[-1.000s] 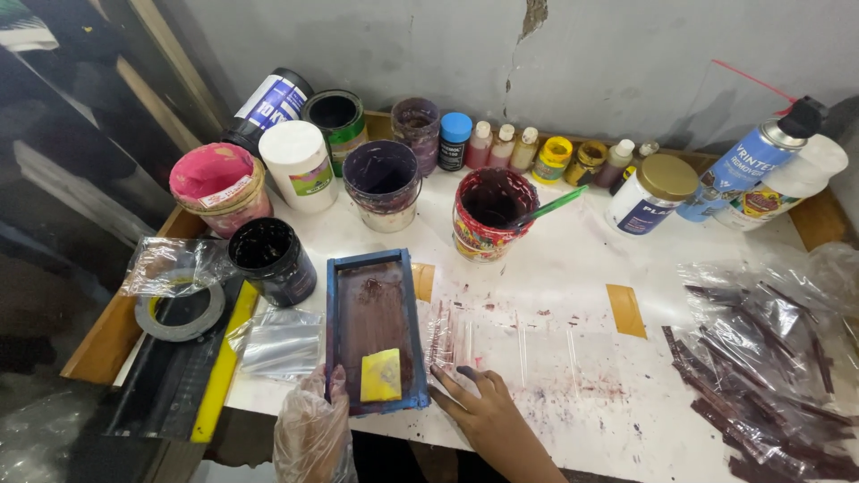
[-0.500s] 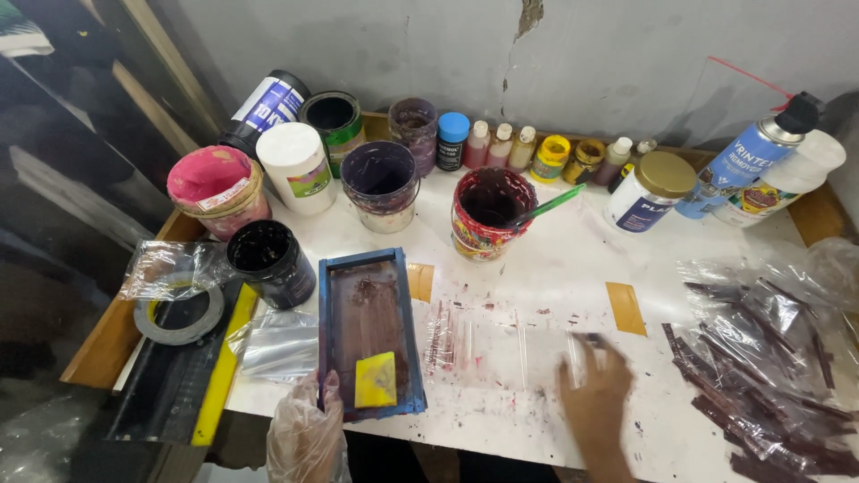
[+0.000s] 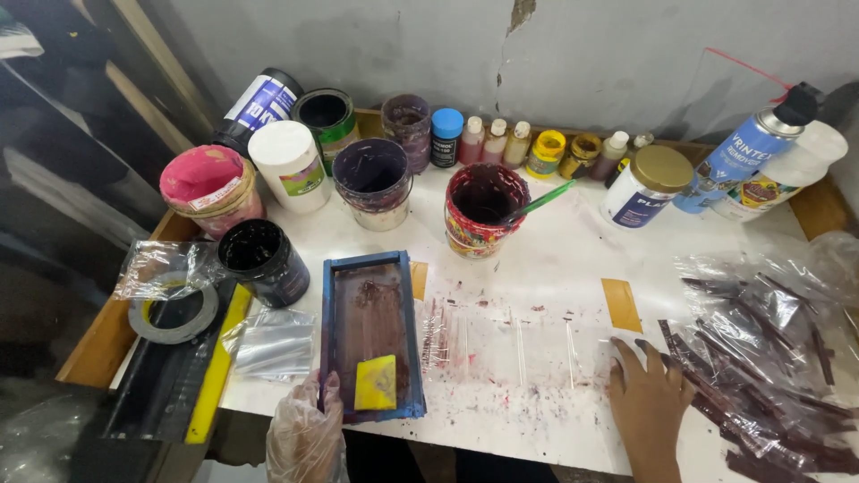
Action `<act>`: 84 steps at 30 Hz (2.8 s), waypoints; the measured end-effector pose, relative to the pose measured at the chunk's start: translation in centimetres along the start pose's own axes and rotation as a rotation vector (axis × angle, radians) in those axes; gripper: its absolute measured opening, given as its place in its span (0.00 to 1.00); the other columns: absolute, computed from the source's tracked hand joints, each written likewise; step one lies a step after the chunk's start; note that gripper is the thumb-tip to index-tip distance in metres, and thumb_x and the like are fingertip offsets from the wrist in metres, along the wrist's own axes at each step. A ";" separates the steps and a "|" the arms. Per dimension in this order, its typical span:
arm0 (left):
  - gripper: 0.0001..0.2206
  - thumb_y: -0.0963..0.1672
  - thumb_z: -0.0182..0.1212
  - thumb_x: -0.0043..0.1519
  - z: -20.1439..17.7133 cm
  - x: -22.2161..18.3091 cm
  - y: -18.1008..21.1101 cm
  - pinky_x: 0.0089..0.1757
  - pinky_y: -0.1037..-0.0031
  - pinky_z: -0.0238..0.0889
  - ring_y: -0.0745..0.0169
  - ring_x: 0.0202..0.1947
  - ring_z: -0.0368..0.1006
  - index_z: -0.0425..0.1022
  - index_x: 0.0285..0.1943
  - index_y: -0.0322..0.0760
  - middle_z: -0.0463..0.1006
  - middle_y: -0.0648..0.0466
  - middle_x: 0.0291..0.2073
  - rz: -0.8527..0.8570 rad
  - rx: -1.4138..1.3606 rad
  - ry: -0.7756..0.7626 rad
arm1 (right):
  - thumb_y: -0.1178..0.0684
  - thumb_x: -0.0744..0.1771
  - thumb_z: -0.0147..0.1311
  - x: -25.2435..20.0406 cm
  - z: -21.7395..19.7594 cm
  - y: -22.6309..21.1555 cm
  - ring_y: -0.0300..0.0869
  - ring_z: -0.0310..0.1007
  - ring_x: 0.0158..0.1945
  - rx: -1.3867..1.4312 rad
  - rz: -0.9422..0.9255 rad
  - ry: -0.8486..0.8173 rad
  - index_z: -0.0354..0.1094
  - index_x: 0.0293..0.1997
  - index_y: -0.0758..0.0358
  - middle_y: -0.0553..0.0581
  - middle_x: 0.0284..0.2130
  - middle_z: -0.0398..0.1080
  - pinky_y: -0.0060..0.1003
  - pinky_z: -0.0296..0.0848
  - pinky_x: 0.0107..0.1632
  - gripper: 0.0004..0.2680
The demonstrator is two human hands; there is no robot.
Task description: Applying ink to a screen printing frame using a small sponge to ensure even coverage.
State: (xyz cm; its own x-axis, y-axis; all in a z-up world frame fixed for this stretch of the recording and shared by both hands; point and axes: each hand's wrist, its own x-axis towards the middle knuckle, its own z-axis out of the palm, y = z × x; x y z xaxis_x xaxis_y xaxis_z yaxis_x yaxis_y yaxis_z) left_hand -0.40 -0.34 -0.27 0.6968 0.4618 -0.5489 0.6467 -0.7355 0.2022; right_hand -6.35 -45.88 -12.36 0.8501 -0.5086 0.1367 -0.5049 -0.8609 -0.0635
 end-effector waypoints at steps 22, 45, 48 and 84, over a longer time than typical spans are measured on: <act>0.30 0.63 0.32 0.66 -2.2 -0.3 -1.9 0.67 0.66 0.62 0.57 0.69 0.68 0.59 0.76 0.64 0.71 0.60 0.68 -0.092 0.022 0.008 | 0.43 0.66 0.56 -5.1 -4.7 -22.7 0.64 0.45 0.70 0.461 -0.500 -0.200 0.63 0.66 0.44 0.61 0.68 0.51 0.63 0.48 0.68 0.19; 0.30 0.64 0.32 0.64 1.8 2.7 -4.7 0.66 0.67 0.62 0.60 0.66 0.68 0.62 0.73 0.69 0.73 0.64 0.64 0.004 0.085 0.074 | 0.38 0.65 0.53 -2.4 -4.7 -12.9 0.57 0.42 0.74 0.491 -0.206 -0.063 0.60 0.69 0.34 0.52 0.69 0.53 0.61 0.38 0.70 0.22; 0.29 0.63 0.34 0.64 1.1 1.8 -3.4 0.67 0.68 0.61 0.61 0.67 0.67 0.61 0.74 0.69 0.72 0.64 0.66 -0.005 0.071 0.001 | 0.45 0.66 0.53 -1.4 -5.9 -7.1 0.60 0.36 0.76 0.409 0.146 -0.273 0.58 0.69 0.33 0.56 0.76 0.42 0.62 0.34 0.74 0.21; 0.29 0.63 0.35 0.64 2.5 2.1 -4.7 0.62 0.63 0.66 0.54 0.62 0.72 0.68 0.70 0.64 0.76 0.59 0.62 0.063 0.085 0.139 | 0.34 0.71 0.29 -7.7 -4.6 -21.6 0.64 0.51 0.69 0.263 -0.674 -0.334 0.57 0.70 0.43 0.55 0.69 0.56 0.74 0.44 0.65 0.20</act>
State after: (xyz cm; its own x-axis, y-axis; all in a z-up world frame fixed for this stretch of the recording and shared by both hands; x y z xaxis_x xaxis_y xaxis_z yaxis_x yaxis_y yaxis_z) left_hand -2.77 2.81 -4.41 0.7754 0.4729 -0.4186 0.5755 -0.8020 0.1601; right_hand -2.63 -23.29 -7.54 0.9808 0.1812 -0.0719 0.1507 -0.9388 -0.3099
